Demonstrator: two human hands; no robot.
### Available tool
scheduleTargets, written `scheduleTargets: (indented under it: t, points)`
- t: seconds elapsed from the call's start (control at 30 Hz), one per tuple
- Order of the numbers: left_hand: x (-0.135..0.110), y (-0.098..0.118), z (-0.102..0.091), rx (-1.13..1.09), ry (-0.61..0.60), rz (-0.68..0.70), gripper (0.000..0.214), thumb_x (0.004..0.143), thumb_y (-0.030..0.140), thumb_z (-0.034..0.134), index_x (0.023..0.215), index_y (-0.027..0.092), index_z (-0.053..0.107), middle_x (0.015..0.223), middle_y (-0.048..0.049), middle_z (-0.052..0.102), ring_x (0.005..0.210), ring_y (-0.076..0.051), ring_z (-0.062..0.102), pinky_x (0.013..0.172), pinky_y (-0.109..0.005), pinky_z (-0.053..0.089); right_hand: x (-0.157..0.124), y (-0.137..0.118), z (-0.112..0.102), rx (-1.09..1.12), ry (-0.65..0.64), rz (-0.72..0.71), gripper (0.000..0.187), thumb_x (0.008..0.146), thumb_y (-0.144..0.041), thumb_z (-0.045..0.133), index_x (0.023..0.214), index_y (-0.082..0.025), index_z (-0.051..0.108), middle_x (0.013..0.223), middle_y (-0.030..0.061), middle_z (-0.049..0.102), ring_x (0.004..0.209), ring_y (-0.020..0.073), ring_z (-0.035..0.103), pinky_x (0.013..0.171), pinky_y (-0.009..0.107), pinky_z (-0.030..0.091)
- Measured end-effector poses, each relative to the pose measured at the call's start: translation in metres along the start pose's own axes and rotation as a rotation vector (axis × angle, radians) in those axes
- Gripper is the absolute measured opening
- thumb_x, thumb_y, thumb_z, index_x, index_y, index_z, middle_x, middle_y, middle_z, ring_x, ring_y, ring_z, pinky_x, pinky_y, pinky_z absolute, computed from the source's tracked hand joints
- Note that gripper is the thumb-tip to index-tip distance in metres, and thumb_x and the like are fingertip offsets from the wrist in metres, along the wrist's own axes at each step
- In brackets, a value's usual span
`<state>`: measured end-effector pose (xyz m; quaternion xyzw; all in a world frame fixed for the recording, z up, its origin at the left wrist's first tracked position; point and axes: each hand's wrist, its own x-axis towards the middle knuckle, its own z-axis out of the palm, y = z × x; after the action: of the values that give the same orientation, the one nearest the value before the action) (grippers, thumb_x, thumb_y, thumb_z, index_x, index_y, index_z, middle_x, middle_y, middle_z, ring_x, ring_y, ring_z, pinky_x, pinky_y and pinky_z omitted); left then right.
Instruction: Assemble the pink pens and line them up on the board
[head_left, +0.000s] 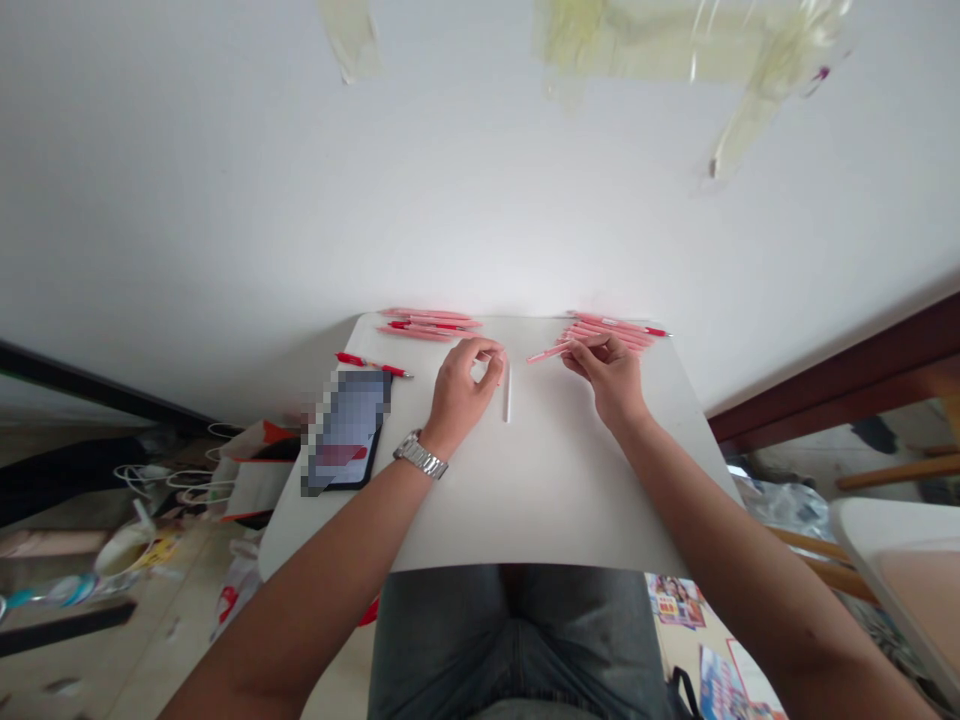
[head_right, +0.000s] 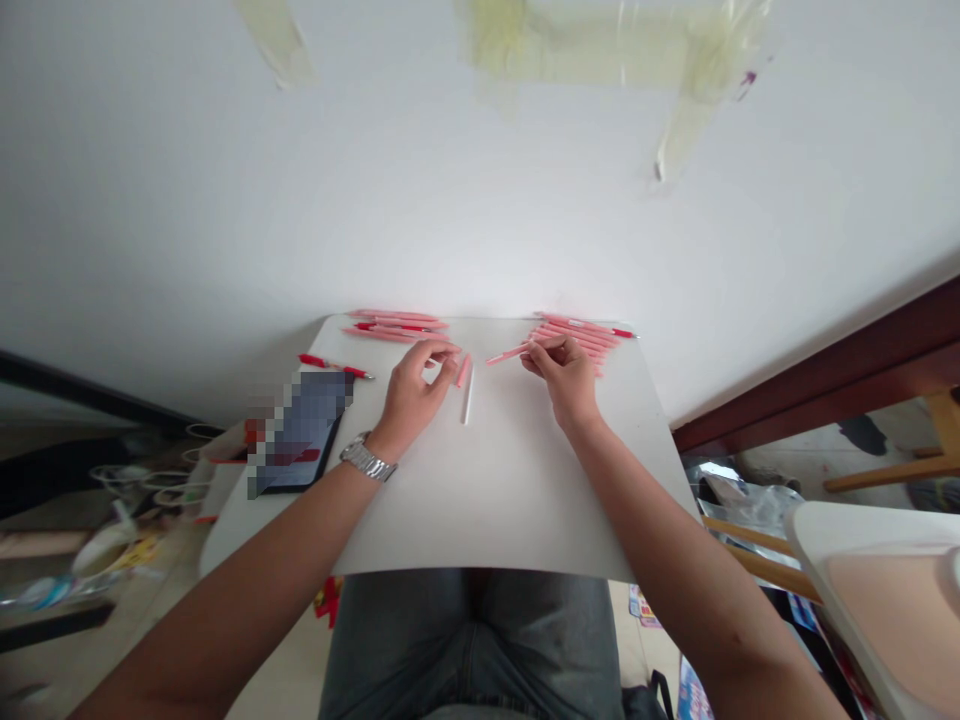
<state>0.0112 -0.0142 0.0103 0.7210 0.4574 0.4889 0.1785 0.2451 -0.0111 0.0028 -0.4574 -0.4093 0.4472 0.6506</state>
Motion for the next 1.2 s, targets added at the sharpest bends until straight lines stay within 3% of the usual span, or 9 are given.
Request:
scheduleTargets:
  t: [0.67,1.03,1.2]
  points:
    - [0.001,-0.008,0.003,0.013,0.007,0.003,0.009,0.102,0.026,0.059,0.101,0.024,0.068,0.108,-0.0044,0.076,0.102,-0.021,0.069,0.096,-0.038,0.054,0.005,0.010,-0.005,-0.113,-0.065,-0.062,0.042,0.072,-0.053,0.095,0.083,-0.022,0.068,0.089,0.0038,0.078,0.088,0.0207,0.076,0.093,0.048,0.067]
    - [0.000,-0.004,0.002,0.058,-0.045,-0.005,0.009,0.101,0.024,0.059,0.099,0.023,0.067,0.102,-0.0041,0.075,0.100,-0.022,0.067,0.097,-0.039,0.053,0.005,0.007,-0.005,-0.123,-0.034,-0.098,0.043,0.074,-0.054,0.092,0.086,-0.022,0.067,0.092,0.0041,0.079,0.088,0.0198,0.076,0.091,0.045,0.067]
    - [-0.002,-0.002,0.002,0.168,-0.133,0.035,0.006,0.097,0.021,0.067,0.101,0.024,0.070,0.108,-0.0046,0.073,0.103,-0.024,0.066,0.100,-0.042,0.050,0.005,0.008,-0.004,-0.149,-0.044,-0.098,0.042,0.076,-0.055,0.091,0.086,-0.022,0.066,0.096,0.0059,0.079,0.095,0.0222,0.077,0.093,0.047,0.067]
